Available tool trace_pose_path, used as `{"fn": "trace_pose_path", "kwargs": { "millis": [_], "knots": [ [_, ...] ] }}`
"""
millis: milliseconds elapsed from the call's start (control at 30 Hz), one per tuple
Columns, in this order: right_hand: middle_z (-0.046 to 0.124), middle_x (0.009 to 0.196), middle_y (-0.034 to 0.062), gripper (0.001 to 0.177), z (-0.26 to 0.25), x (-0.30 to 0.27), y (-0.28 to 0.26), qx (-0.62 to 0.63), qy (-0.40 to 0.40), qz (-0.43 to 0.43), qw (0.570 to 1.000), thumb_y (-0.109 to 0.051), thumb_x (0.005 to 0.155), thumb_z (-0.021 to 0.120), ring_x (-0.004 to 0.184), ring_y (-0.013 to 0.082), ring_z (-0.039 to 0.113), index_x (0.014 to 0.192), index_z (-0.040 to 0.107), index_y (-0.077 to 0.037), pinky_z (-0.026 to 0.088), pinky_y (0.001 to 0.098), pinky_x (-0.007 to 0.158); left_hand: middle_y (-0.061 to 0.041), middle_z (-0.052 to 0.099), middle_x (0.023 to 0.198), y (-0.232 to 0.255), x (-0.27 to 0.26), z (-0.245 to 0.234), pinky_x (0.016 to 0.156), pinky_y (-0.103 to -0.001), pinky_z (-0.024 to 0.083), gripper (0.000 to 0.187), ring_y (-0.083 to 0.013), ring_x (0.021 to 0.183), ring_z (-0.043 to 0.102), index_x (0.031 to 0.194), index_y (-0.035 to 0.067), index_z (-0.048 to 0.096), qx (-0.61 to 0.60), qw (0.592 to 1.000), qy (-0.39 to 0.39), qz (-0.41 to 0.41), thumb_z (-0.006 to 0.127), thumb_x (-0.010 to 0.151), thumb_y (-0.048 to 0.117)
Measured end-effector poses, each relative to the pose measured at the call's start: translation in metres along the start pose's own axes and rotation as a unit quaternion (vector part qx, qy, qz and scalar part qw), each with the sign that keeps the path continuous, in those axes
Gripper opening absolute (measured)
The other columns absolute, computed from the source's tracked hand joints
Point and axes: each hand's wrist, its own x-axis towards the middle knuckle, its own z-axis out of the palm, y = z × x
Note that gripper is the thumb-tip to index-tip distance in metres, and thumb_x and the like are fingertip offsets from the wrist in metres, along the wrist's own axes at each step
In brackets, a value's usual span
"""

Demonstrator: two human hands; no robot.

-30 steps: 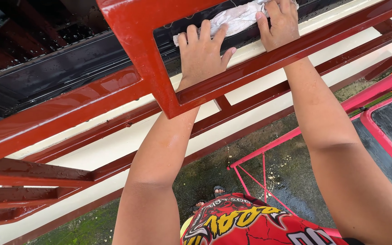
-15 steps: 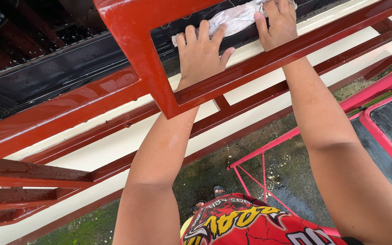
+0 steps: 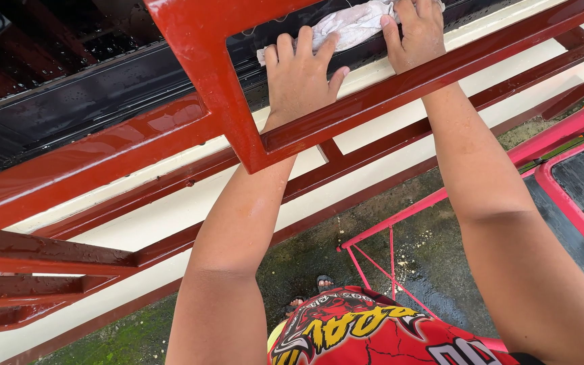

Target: Clean the window frame and glass using a wet cloth.

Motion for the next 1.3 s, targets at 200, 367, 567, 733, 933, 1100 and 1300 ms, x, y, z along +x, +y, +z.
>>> {"fn": "trace_pose_path", "kwargs": {
  "millis": [200,367,567,733,933,1100,1300],
  "knots": [
    [0.061,0.129,0.0203,0.021,-0.006,0.006,-0.002,0.015,0.011,-0.011,1.0,-0.01,0.113,0.062,0.122,0.039,0.056,0.131,0.065,0.0,0.048,0.0508,0.103,-0.009,0.064,0.117,-0.015,0.002,-0.012,0.089,-0.05,0.036,0.04,-0.0267,0.101,0.05,0.134,0.023,0.071,0.006,1.0,-0.014,0.014,0.069,0.096,0.012],
    [0.064,0.124,0.0202,0.018,-0.011,0.011,-0.01,0.061,0.039,-0.016,0.997,-0.006,0.111,0.064,0.119,0.0401,0.056,0.128,0.067,-0.001,0.048,0.0493,0.101,-0.008,0.066,0.115,-0.033,0.003,-0.022,0.074,-0.047,0.035,0.061,-0.0254,0.094,0.052,0.132,0.025,0.074,0.02,0.997,0.034,0.07,0.061,0.085,-0.011],
    [0.067,0.123,0.0163,0.015,-0.006,0.01,-0.014,0.067,0.059,-0.014,0.996,-0.008,0.113,0.065,0.118,0.0393,0.057,0.126,0.069,-0.003,0.048,0.0482,0.1,-0.005,0.066,0.112,-0.044,0.0,-0.027,0.08,-0.041,0.041,0.041,-0.0264,0.099,0.051,0.129,0.014,0.076,-0.075,0.994,-0.001,0.082,0.067,0.094,-0.004],
    [0.066,0.12,0.0128,0.018,-0.008,0.018,-0.034,0.091,0.034,0.006,0.995,-0.014,0.109,0.07,0.115,0.0366,0.059,0.123,0.072,-0.003,0.05,0.0488,0.098,-0.009,0.068,0.107,-0.051,-0.003,-0.047,0.084,-0.04,0.049,0.029,-0.028,0.1,0.055,0.117,0.014,0.079,-0.027,0.997,0.036,0.068,0.071,0.092,0.003],
    [0.067,0.126,0.0084,0.022,-0.008,0.037,-0.093,0.102,0.009,-0.045,0.994,-0.022,0.105,0.079,0.12,0.0316,0.057,0.118,0.073,-0.007,0.043,0.0465,0.098,-0.007,0.068,0.099,-0.084,-0.025,-0.101,0.077,-0.04,0.045,0.014,-0.0275,0.094,0.054,0.104,0.013,0.078,0.073,0.997,0.003,0.039,0.076,0.091,0.012],
    [0.064,0.132,0.0058,0.026,-0.004,0.049,-0.145,0.09,0.0,-0.106,0.99,-0.022,0.104,0.076,0.124,0.0274,0.053,0.126,0.074,-0.009,0.038,0.0448,0.102,-0.005,0.069,0.092,-0.107,-0.045,-0.149,0.07,-0.041,0.041,0.01,-0.027,0.088,0.054,0.092,0.012,0.077,0.172,0.985,-0.03,0.011,0.081,0.09,0.021],
    [0.063,0.134,0.0055,0.022,0.012,0.048,-0.155,0.081,-0.01,-0.117,0.99,-0.018,0.11,0.073,0.121,0.0258,0.052,0.131,0.072,-0.009,0.04,0.0438,0.104,-0.005,0.07,0.092,-0.111,-0.061,-0.145,0.072,-0.04,0.041,0.012,-0.0248,0.09,0.055,0.09,0.013,0.079,0.192,0.978,-0.072,-0.034,0.082,0.093,0.025]
  ]
}}
